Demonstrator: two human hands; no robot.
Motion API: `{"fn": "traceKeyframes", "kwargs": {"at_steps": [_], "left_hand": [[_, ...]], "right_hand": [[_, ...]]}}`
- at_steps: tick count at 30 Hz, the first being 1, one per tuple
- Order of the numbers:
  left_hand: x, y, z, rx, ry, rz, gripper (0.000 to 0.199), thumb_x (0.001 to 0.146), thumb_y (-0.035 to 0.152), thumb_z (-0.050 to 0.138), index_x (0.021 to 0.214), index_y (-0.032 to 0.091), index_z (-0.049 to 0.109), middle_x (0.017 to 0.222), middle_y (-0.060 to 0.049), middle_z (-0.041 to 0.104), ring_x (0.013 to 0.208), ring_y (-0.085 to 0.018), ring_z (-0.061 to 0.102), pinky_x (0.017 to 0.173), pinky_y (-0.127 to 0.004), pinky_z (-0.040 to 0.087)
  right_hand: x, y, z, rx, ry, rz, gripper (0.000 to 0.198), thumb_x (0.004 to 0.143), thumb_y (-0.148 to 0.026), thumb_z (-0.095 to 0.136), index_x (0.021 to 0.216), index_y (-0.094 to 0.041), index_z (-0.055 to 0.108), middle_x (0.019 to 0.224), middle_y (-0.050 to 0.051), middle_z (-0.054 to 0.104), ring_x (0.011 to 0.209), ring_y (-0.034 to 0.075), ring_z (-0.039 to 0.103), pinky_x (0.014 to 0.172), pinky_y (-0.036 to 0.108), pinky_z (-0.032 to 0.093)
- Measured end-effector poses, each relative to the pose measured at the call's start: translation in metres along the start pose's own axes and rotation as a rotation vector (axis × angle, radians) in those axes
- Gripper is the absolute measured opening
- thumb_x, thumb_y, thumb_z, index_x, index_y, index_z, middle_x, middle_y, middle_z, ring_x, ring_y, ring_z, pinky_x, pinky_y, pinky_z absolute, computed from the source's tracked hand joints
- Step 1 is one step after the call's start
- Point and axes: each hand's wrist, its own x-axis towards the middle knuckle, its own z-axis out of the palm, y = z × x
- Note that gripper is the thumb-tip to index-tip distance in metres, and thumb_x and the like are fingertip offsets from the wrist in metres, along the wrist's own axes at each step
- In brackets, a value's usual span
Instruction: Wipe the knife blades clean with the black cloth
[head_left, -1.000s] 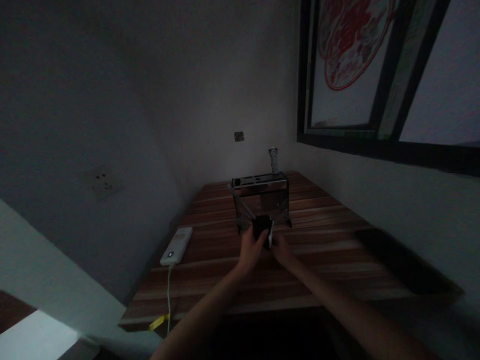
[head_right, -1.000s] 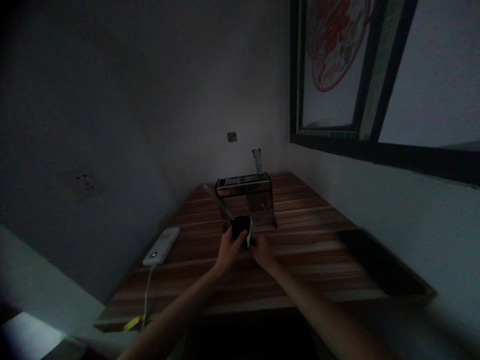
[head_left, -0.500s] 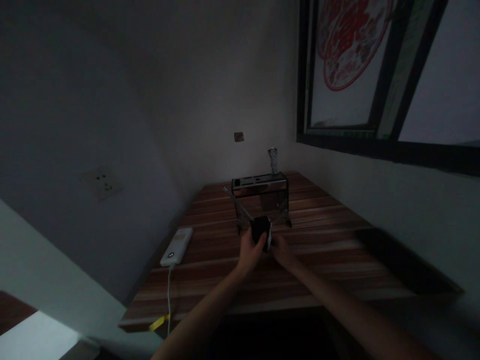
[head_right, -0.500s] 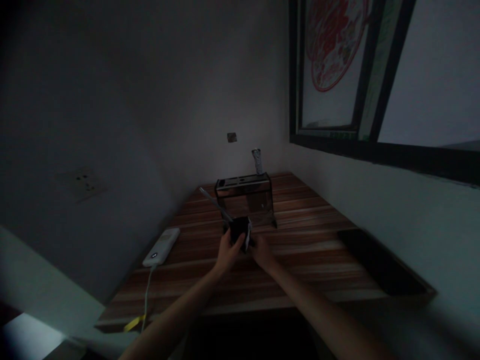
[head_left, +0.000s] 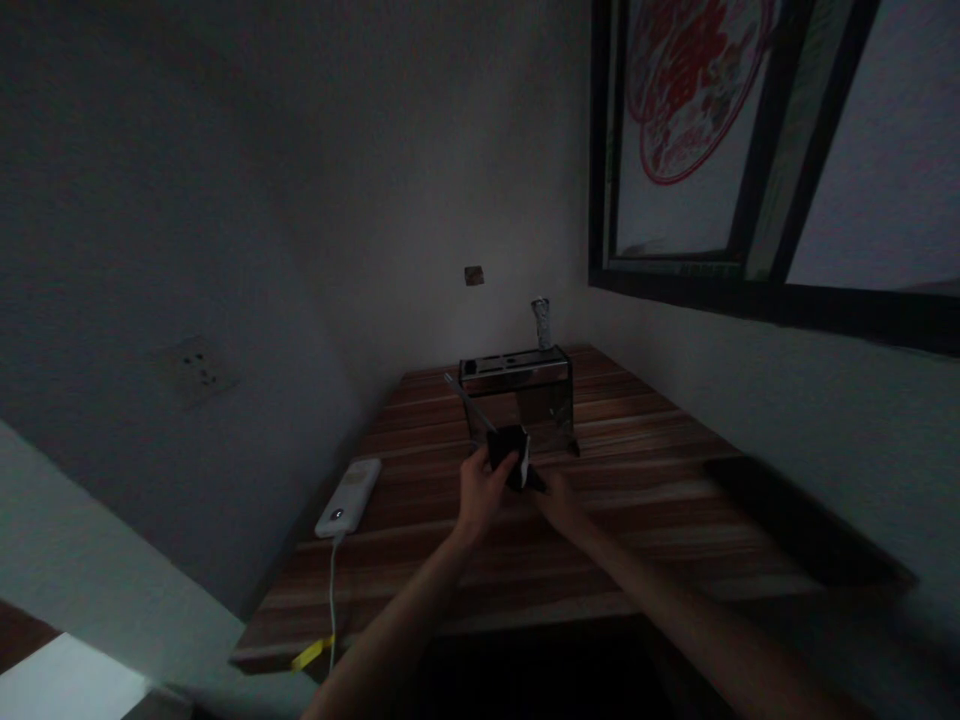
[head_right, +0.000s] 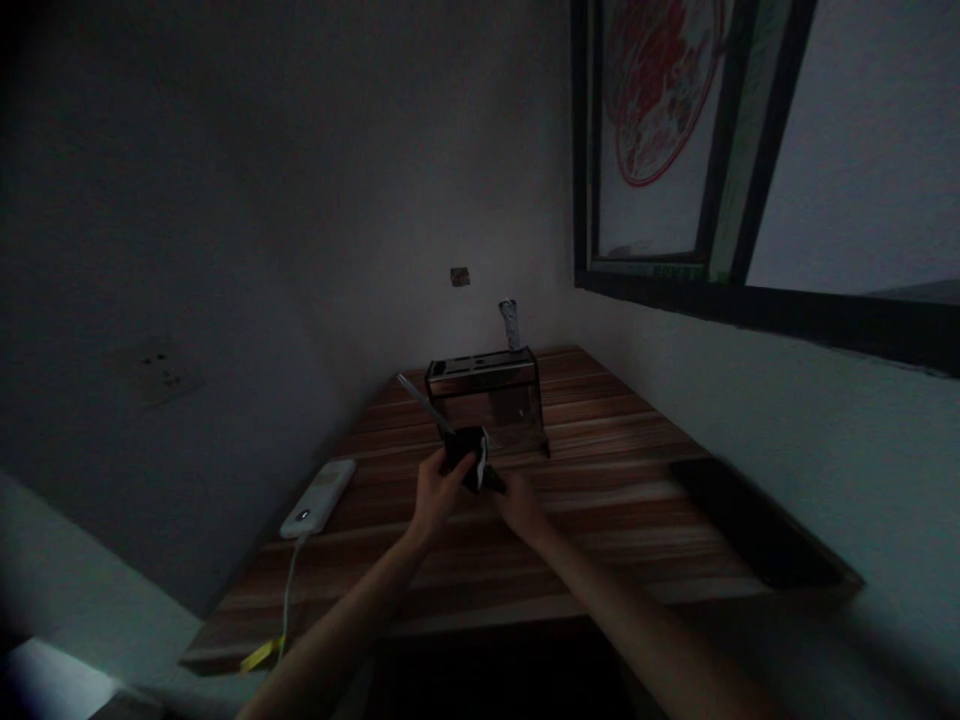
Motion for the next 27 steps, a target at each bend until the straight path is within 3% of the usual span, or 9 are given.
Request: {"fn": "traceKeyframes", "kwargs": {"at_steps": [5, 11, 18, 27], "left_hand": [[0.010, 0.014, -0.012, -0.014, 0.072, 0.037, 0.028, 0.066, 0.035, 0.065, 0.079, 0.010, 0.067, 0.071, -0.002, 0.066, 0.064, -0.013, 0.057, 0.059, -0.021, 0.043], [0.033, 0.041, -0.032, -0.025, 0.190, 0.101, 0.027, 0.065, 0.036, 0.066, 0.075, 0.010, 0.067, 0.068, -0.001, 0.065, 0.061, -0.012, 0.057, 0.056, -0.019, 0.042], [0.065, 0.064, -0.055, -0.085, 0.324, 0.222, 0.033, 0.064, 0.039, 0.066, 0.081, 0.010, 0.067, 0.072, -0.002, 0.066, 0.063, -0.012, 0.058, 0.059, -0.020, 0.043], [0.059, 0.064, -0.049, -0.108, 0.339, 0.240, 0.034, 0.067, 0.039, 0.064, 0.085, 0.011, 0.066, 0.077, -0.004, 0.067, 0.069, -0.013, 0.059, 0.064, -0.021, 0.044]], "right_hand": [[0.001, 0.005, 0.003, -0.001, 0.013, -0.025, 0.025, 0.074, -0.034, 0.053, 0.080, -0.015, 0.067, 0.074, 0.004, 0.066, 0.071, 0.021, 0.059, 0.064, 0.030, 0.044], [0.001, 0.011, 0.004, -0.143, 0.042, 0.045, 0.035, 0.073, -0.044, 0.053, 0.056, -0.014, 0.058, 0.050, -0.002, 0.050, 0.050, 0.013, 0.046, 0.046, 0.022, 0.029], [0.002, 0.011, 0.004, -0.187, 0.049, 0.047, 0.036, 0.072, -0.047, 0.052, 0.057, -0.014, 0.056, 0.051, -0.002, 0.047, 0.050, 0.011, 0.043, 0.048, 0.022, 0.029], [0.001, 0.011, 0.003, -0.161, 0.037, 0.041, 0.035, 0.073, -0.046, 0.052, 0.057, -0.014, 0.055, 0.051, -0.003, 0.046, 0.050, 0.011, 0.042, 0.048, 0.022, 0.029]]}}
